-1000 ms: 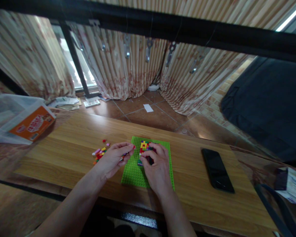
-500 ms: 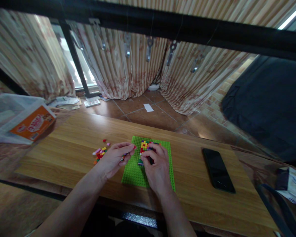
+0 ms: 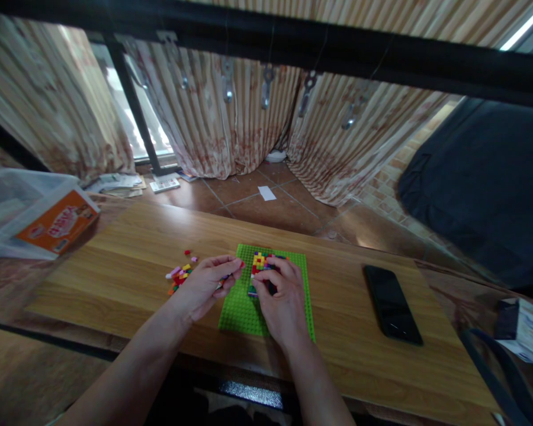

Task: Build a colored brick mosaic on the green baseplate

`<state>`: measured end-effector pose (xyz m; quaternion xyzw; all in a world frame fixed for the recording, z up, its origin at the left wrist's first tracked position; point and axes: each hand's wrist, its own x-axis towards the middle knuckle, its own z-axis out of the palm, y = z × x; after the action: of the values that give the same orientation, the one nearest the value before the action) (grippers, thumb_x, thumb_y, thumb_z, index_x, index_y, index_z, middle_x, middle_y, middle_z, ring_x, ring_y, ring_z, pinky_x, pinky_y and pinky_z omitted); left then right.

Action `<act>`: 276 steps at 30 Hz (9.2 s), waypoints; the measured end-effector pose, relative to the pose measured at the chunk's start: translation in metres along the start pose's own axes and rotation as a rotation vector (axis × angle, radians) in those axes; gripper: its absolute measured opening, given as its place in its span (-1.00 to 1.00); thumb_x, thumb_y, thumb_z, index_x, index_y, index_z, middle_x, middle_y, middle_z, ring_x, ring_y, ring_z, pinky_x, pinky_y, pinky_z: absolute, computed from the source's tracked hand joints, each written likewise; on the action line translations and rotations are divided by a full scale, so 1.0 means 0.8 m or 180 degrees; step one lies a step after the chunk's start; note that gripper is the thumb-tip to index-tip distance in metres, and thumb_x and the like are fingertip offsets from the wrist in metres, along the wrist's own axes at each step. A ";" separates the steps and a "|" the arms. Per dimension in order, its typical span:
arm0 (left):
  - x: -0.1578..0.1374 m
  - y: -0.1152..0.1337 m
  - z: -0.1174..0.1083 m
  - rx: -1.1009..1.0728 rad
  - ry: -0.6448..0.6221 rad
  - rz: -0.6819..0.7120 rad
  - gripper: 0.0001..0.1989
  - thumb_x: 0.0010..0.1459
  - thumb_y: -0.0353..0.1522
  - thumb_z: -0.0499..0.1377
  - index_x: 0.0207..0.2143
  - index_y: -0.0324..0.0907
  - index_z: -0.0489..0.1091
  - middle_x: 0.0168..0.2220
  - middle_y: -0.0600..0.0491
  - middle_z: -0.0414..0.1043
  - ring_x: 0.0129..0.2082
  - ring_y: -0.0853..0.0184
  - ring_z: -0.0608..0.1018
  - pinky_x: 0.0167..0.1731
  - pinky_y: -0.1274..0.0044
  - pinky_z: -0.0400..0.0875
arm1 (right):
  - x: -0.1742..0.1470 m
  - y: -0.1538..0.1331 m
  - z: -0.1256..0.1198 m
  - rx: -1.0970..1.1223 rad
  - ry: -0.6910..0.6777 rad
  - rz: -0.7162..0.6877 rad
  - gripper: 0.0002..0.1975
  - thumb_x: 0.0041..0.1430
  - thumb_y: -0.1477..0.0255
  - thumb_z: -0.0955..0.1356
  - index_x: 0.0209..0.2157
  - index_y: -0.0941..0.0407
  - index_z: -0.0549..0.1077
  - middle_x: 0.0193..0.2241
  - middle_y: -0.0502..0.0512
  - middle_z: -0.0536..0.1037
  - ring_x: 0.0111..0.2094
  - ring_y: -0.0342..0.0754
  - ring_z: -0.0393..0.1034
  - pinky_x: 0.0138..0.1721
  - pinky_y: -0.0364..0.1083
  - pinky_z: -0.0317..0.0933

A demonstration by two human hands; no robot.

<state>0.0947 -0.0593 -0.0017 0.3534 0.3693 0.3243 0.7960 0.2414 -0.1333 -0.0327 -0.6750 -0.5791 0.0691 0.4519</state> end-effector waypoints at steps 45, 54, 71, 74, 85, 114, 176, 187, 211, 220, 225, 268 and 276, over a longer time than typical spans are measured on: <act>0.000 0.000 0.001 -0.0007 -0.0011 -0.0036 -0.71 -0.13 -0.30 0.39 -0.53 -0.27 0.35 -0.59 0.16 0.29 -0.71 0.63 0.18 -0.73 0.68 -0.18 | 0.003 -0.002 0.003 0.0310 0.0143 0.0326 -0.93 0.07 0.41 0.40 -0.45 0.01 0.57 -0.13 0.10 0.57 -0.03 0.09 0.39 0.09 0.17 0.17; 0.000 0.000 0.000 0.0042 -0.0040 -0.0034 -0.72 -0.14 -0.29 0.38 -0.53 -0.27 0.35 -0.58 0.16 0.28 -0.71 0.62 0.18 -0.73 0.67 -0.19 | 0.006 0.003 0.003 0.0565 0.0121 0.0429 -0.96 0.03 0.42 0.43 -0.46 0.02 0.56 -0.15 0.09 0.58 -0.05 0.08 0.42 0.07 0.16 0.19; 0.002 -0.005 0.002 0.0254 0.0061 -0.0015 -0.72 -0.14 -0.28 0.36 -0.54 -0.28 0.36 -0.59 0.15 0.30 -0.72 0.63 0.18 -0.72 0.66 -0.18 | 0.006 0.011 0.004 0.0849 0.0089 0.0436 -0.98 0.02 0.44 0.44 -0.44 0.03 0.56 -0.16 0.08 0.58 -0.03 0.07 0.41 0.09 0.15 0.17; 0.002 -0.005 0.001 0.0273 0.0111 -0.0059 -0.78 -0.11 -0.32 0.33 -0.50 -0.30 0.40 -0.58 0.13 0.33 -0.71 0.62 0.19 -0.72 0.65 -0.19 | 0.006 0.010 0.000 0.1054 0.0195 0.0524 -0.96 0.10 0.41 0.41 -0.39 0.03 0.56 -0.18 0.08 0.58 -0.07 0.05 0.43 0.04 0.12 0.22; 0.000 -0.008 0.004 0.0065 -0.0350 0.0029 -0.70 -0.11 -0.30 0.36 -0.34 -0.30 0.46 -0.62 0.15 0.33 -0.73 0.61 0.18 -0.72 0.67 -0.16 | 0.001 -0.015 -0.011 0.0609 -0.0009 -0.0220 -0.86 0.21 0.34 0.41 -0.18 -0.02 0.56 -0.18 0.06 0.58 -0.07 0.01 0.39 0.01 0.06 0.23; 0.001 -0.005 0.004 0.0173 0.0103 0.0001 -0.83 -0.08 -0.37 0.30 -0.47 -0.27 0.37 -0.62 0.15 0.31 -0.73 0.62 0.16 -0.72 0.68 -0.16 | 0.005 0.025 -0.044 0.0076 -0.0525 -0.0173 -0.91 0.16 0.32 0.43 -0.34 -0.02 0.62 -0.33 0.04 0.60 -0.23 0.01 0.45 -0.16 0.02 0.32; 0.008 -0.016 0.007 0.0557 0.0077 0.0105 -0.76 -0.05 -0.28 0.30 -0.51 -0.26 0.36 -0.62 0.16 0.30 -0.73 0.61 0.14 -0.71 0.64 -0.13 | 0.010 0.027 -0.025 0.0583 -0.0296 0.0739 -0.87 0.05 0.31 0.42 -0.41 0.07 0.54 -0.40 0.04 0.51 -0.38 -0.05 0.36 -0.31 -0.04 0.25; 0.022 -0.036 0.004 0.1147 0.0269 0.0466 -0.80 -0.03 -0.27 0.25 -0.52 -0.23 0.38 -0.65 0.19 0.26 -0.68 0.54 0.18 -0.66 0.63 -0.04 | 0.010 0.024 -0.026 0.0556 -0.0300 0.0805 -0.90 0.03 0.34 0.42 -0.41 0.07 0.53 -0.43 -0.01 0.45 -0.40 -0.08 0.33 -0.33 -0.07 0.20; 0.004 -0.016 0.013 0.0499 -0.0304 0.0290 -0.83 -0.06 -0.35 0.23 -0.38 -0.25 0.39 -0.66 0.20 0.30 -0.74 0.59 0.17 -0.68 0.64 -0.07 | 0.001 -0.010 -0.002 0.0312 -0.0059 -0.0162 -0.89 0.23 0.34 0.38 -0.32 0.02 0.58 -0.19 0.07 0.53 -0.09 0.02 0.38 -0.02 0.06 0.25; 0.017 -0.025 0.002 0.1196 0.0157 0.0488 -0.90 0.01 -0.35 0.14 -0.49 -0.21 0.37 -0.65 0.20 0.25 -0.69 0.53 0.17 -0.64 0.62 -0.02 | 0.002 -0.008 -0.002 -0.0167 -0.0155 -0.0323 -0.90 0.24 0.40 0.36 -0.33 0.07 0.55 -0.20 0.10 0.53 -0.09 0.05 0.35 -0.03 0.08 0.23; 0.022 -0.031 -0.006 0.1908 0.0259 0.0741 -0.82 0.06 -0.33 0.10 -0.57 -0.20 0.34 -0.66 0.19 0.20 -0.64 0.48 0.19 -0.60 0.60 0.04 | 0.002 -0.007 0.001 -0.0487 -0.0171 -0.0421 -0.90 0.22 0.44 0.37 -0.35 0.07 0.55 -0.18 0.12 0.54 -0.08 0.07 0.35 0.00 0.10 0.21; 0.019 -0.031 0.005 0.2764 0.0312 0.1028 -0.83 0.13 -0.46 0.09 -0.50 -0.20 0.40 -0.54 0.12 0.37 -0.49 0.38 0.38 -0.41 0.55 0.19 | -0.007 -0.007 0.007 -0.0333 0.0163 -0.0148 -0.86 0.21 0.34 0.38 -0.40 0.06 0.55 -0.20 0.13 0.54 -0.09 0.09 0.37 0.00 0.14 0.21; 0.021 -0.037 0.002 0.2797 0.0328 0.1087 -0.83 0.14 -0.43 0.09 -0.51 -0.19 0.39 -0.55 0.12 0.34 -0.49 0.38 0.36 -0.44 0.55 0.14 | -0.007 -0.002 0.007 -0.0292 0.0248 -0.0123 -0.84 0.19 0.30 0.38 -0.42 0.04 0.55 -0.21 0.13 0.54 -0.11 0.09 0.37 -0.05 0.13 0.24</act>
<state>0.1125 -0.0624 -0.0304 0.6958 0.4471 0.2807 0.4870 0.2346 -0.1352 -0.0370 -0.6858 -0.5766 0.0074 0.4439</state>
